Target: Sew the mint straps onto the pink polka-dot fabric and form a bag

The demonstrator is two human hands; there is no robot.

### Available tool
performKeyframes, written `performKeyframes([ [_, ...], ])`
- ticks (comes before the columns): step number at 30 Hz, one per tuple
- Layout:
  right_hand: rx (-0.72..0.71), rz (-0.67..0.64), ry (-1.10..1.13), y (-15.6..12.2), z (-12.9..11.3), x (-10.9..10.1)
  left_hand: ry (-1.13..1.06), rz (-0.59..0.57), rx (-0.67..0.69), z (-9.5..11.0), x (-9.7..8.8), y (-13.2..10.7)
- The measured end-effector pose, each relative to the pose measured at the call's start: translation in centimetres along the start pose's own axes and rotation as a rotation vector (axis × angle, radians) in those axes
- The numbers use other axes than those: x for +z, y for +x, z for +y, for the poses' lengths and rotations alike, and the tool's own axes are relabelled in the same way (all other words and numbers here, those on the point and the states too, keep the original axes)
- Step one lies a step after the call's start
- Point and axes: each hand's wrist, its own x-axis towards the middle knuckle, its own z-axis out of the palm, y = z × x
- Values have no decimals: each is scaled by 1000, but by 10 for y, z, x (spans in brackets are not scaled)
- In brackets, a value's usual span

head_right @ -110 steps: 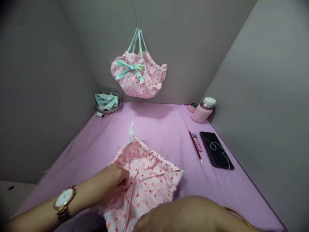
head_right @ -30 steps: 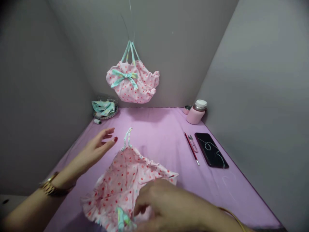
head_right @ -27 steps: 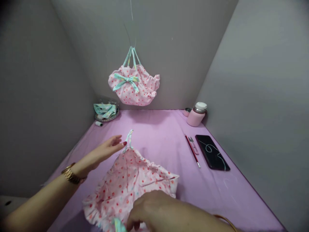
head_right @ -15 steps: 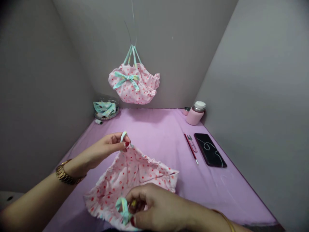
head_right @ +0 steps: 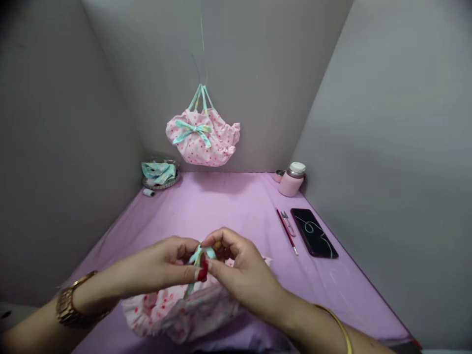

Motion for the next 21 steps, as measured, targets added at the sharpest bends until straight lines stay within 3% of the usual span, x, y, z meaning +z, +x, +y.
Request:
performKeyframes([
  [4, -143, 104, 12, 7, -6, -10, -237, 14, 17, 20, -10, 0],
  [10, -212, 409, 101, 13, -1, -35, -81, 207, 127, 59, -49, 3],
  [15, -252, 605, 121, 14, 19, -41, -114, 441, 168, 75, -86, 29],
  [17, -235, 571, 125, 13, 27, -34, -119, 493, 174, 80, -99, 39],
  [21, -167, 282, 64, 14, 30, -14, -59, 503, 179, 93, -118, 49],
])
